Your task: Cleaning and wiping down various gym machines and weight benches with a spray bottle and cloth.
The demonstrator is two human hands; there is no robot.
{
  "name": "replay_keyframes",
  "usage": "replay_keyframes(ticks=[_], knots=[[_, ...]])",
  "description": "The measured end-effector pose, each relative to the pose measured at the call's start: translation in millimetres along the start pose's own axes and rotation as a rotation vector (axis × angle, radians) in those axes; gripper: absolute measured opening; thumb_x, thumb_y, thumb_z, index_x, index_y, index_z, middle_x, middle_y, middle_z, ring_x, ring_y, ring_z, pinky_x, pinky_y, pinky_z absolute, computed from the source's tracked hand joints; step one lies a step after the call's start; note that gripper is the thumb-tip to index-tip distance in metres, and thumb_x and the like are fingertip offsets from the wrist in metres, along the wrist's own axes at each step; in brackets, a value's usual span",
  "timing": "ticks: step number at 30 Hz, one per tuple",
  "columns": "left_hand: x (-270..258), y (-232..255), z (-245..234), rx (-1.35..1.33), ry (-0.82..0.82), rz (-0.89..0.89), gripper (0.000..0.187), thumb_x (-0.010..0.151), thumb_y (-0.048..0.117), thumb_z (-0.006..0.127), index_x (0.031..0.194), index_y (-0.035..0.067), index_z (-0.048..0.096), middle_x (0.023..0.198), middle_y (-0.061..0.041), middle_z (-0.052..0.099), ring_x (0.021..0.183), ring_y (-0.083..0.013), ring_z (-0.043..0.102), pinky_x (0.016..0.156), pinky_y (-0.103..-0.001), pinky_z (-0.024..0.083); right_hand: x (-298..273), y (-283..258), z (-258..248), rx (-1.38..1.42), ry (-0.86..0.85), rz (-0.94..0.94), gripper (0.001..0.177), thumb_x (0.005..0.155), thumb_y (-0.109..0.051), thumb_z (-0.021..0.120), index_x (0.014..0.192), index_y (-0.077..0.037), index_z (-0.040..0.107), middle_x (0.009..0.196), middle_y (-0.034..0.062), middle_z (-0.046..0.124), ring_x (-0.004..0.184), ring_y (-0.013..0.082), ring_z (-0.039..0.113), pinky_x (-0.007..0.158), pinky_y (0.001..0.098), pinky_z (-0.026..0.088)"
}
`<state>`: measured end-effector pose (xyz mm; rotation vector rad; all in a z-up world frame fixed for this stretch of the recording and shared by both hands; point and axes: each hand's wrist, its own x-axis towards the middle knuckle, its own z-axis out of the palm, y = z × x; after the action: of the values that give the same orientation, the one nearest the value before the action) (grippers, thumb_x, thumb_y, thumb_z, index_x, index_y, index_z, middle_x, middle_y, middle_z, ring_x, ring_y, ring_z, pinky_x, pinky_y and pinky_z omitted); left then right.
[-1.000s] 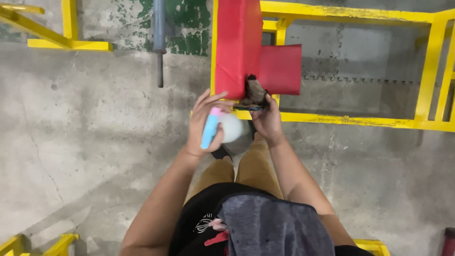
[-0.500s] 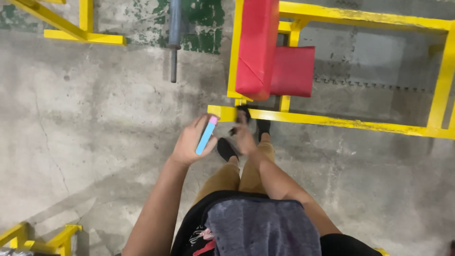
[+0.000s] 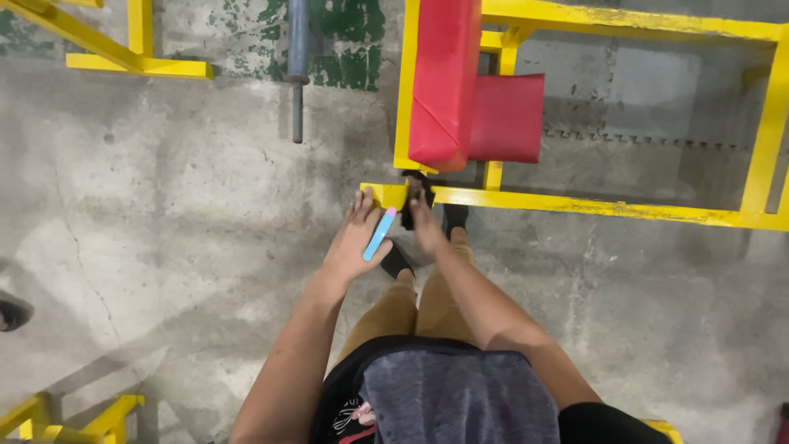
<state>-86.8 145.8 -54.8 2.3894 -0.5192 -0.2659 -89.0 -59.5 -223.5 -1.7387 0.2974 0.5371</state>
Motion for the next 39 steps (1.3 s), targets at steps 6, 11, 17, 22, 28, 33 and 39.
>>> replay_keyframes(ticks=[6, 11, 17, 22, 28, 33, 39], knots=[[20.6, 9.9, -23.9, -0.056, -0.024, -0.160, 0.063, 0.080, 0.024, 0.073, 0.129, -0.008, 0.050, 0.134, -0.040, 0.054, 0.112, -0.0530, 0.060, 0.091, -0.053, 0.052, -2.9, -36.6, -5.2, -0.012, -0.007, 0.111, 0.065, 0.109, -0.048, 0.038, 0.138, 0.006, 0.060, 0.132, 0.0197, 0.070, 0.126, 0.0313, 0.062, 0.114, 0.0380, 0.043], [42.1, 37.6, -82.7, -0.142, -0.247, -0.191, 0.042, 0.081, 0.025, 0.068, 0.116, 0.006, 0.057, 0.099, -0.026, 0.070, 0.096, -0.0466, 0.066, 0.080, -0.054, 0.053, -52.3, -92.3, -28.9, 0.859, -0.169, 0.149, 0.051, 0.108, -0.038, 0.049, 0.140, 0.001, 0.055, 0.135, 0.0110, 0.062, 0.124, 0.0237, 0.057, 0.107, 0.0402, 0.045], [95.1, 71.5, -138.7, -0.026, -0.219, -0.127, 0.033, 0.081, 0.024, 0.067, 0.107, 0.006, 0.056, 0.098, -0.023, 0.068, 0.095, -0.0478, 0.063, 0.077, -0.057, 0.050, -84.3, -167.1, -81.0, 0.953, 0.207, -0.099, 0.053, 0.109, -0.037, 0.042, 0.142, 0.002, 0.056, 0.140, 0.0131, 0.064, 0.129, 0.0269, 0.058, 0.111, 0.0421, 0.044], [150.8, 66.4, -141.4, 0.010, -0.192, 0.005, 0.030, 0.084, 0.023, 0.066, 0.104, 0.005, 0.053, 0.103, -0.023, 0.064, 0.099, -0.0473, 0.062, 0.081, -0.056, 0.050, -46.9, -223.8, -79.5, 0.473, 0.272, -0.670, 0.058, 0.109, -0.029, 0.047, 0.161, -0.009, 0.029, 0.170, 0.0092, 0.027, 0.158, 0.0300, 0.030, 0.131, 0.0425, 0.022], [190.0, 57.3, -145.8, -0.031, -0.136, 0.043, 0.034, 0.083, 0.020, 0.066, 0.110, 0.004, 0.052, 0.106, -0.022, 0.064, 0.102, -0.0473, 0.061, 0.081, -0.054, 0.051, 2.9, -255.4, -78.9, -0.847, 0.343, -0.664, 0.064, 0.095, -0.026, 0.068, 0.154, -0.011, 0.046, 0.167, 0.0150, 0.027, 0.155, 0.0447, 0.019, 0.124, 0.0599, 0.023], [203.1, 24.6, -149.1, -0.021, -0.166, 0.057, 0.050, 0.077, 0.022, 0.073, 0.118, 0.000, 0.053, 0.110, -0.025, 0.061, 0.104, -0.0487, 0.059, 0.083, -0.052, 0.051, 68.5, -275.6, -92.7, -0.866, 0.256, -0.645, 0.066, 0.092, -0.023, 0.068, 0.153, -0.008, 0.046, 0.167, 0.0158, 0.024, 0.154, 0.0484, 0.017, 0.119, 0.0650, 0.024], [227.9, -23.0, -150.0, -0.091, -0.172, 0.204, 0.057, 0.080, 0.023, 0.075, 0.126, -0.002, 0.053, 0.116, -0.027, 0.061, 0.108, -0.0485, 0.059, 0.090, -0.052, 0.050, 173.4, -307.7, -103.4, -0.936, 0.471, -0.626, 0.067, 0.094, -0.025, 0.069, 0.155, -0.012, 0.044, 0.169, 0.0106, 0.022, 0.156, 0.0440, 0.016, 0.122, 0.0647, 0.025]])
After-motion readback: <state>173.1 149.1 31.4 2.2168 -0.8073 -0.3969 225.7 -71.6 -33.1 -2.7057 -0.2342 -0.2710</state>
